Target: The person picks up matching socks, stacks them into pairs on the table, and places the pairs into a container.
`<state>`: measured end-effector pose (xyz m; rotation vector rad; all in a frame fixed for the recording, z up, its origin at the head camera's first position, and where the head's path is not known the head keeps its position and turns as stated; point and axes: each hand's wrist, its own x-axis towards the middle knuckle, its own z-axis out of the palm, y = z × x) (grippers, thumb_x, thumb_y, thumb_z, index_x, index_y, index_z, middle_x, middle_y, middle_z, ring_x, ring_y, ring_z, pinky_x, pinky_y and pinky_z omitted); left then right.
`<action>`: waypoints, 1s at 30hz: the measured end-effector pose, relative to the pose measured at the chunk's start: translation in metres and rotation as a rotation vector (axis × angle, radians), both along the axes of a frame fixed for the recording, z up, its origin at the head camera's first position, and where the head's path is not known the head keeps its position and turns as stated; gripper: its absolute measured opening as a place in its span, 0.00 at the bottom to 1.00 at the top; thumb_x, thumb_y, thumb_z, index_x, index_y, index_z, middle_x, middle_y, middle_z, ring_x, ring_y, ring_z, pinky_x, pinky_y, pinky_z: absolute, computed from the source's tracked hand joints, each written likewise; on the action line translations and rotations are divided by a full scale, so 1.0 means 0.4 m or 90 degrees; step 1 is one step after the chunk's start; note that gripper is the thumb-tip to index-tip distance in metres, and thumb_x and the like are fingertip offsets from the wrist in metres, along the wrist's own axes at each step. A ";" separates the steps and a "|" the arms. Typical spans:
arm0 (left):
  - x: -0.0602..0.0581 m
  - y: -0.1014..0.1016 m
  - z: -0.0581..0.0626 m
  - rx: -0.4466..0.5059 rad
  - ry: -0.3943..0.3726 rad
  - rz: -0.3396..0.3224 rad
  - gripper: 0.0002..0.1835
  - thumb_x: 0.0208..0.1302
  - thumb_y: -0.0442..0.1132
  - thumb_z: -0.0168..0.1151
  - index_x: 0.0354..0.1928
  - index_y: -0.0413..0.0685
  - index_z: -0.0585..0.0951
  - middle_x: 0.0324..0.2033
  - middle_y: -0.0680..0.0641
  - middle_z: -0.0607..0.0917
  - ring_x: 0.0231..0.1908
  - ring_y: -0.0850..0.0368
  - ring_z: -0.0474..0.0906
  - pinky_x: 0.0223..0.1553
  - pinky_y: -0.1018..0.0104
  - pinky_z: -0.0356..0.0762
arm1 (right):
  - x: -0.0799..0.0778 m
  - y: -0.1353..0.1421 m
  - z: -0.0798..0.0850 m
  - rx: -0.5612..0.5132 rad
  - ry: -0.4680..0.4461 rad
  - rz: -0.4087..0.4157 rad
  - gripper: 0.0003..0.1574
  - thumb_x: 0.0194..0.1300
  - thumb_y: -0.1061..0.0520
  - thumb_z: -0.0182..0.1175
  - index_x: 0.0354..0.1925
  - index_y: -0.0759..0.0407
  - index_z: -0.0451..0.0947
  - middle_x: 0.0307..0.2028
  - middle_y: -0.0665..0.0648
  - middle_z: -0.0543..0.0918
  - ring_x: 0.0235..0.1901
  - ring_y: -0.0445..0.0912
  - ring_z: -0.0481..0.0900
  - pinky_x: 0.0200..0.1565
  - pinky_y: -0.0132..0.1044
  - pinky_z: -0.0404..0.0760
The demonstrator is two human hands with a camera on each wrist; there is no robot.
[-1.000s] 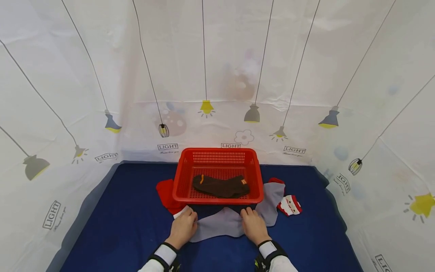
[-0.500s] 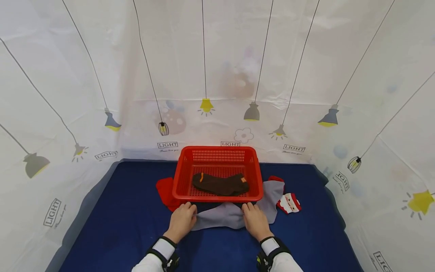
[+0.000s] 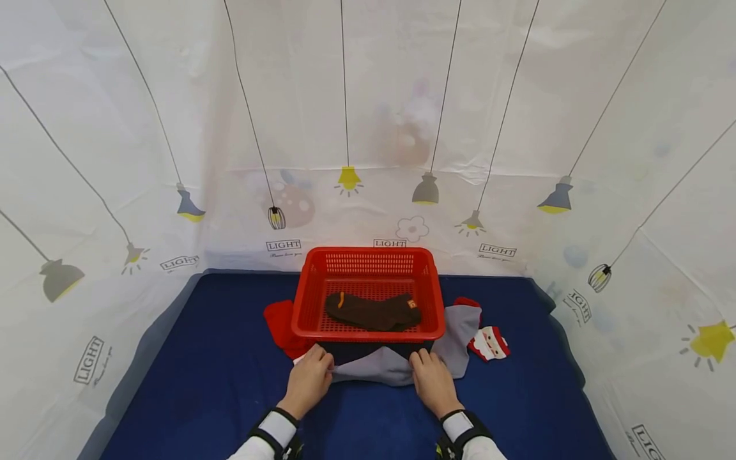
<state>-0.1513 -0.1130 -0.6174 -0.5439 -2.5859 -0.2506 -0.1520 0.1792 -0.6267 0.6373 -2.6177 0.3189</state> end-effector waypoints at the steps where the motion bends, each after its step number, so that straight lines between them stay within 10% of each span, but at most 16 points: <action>1: 0.006 0.000 -0.002 0.000 -0.001 0.000 0.14 0.42 0.33 0.77 0.24 0.50 0.77 0.25 0.50 0.76 0.30 0.54 0.75 0.26 0.65 0.73 | 0.004 0.001 0.000 0.003 -0.005 -0.001 0.22 0.48 0.67 0.74 0.29 0.55 0.68 0.28 0.53 0.71 0.25 0.48 0.70 0.25 0.35 0.68; 30: 0.146 -0.007 -0.068 0.004 -0.136 -0.009 0.17 0.38 0.33 0.76 0.22 0.55 0.74 0.21 0.54 0.74 0.23 0.57 0.71 0.23 0.67 0.66 | 0.109 0.029 -0.011 0.053 -0.190 0.046 0.20 0.56 0.59 0.73 0.30 0.48 0.68 0.28 0.45 0.66 0.26 0.39 0.63 0.26 0.29 0.59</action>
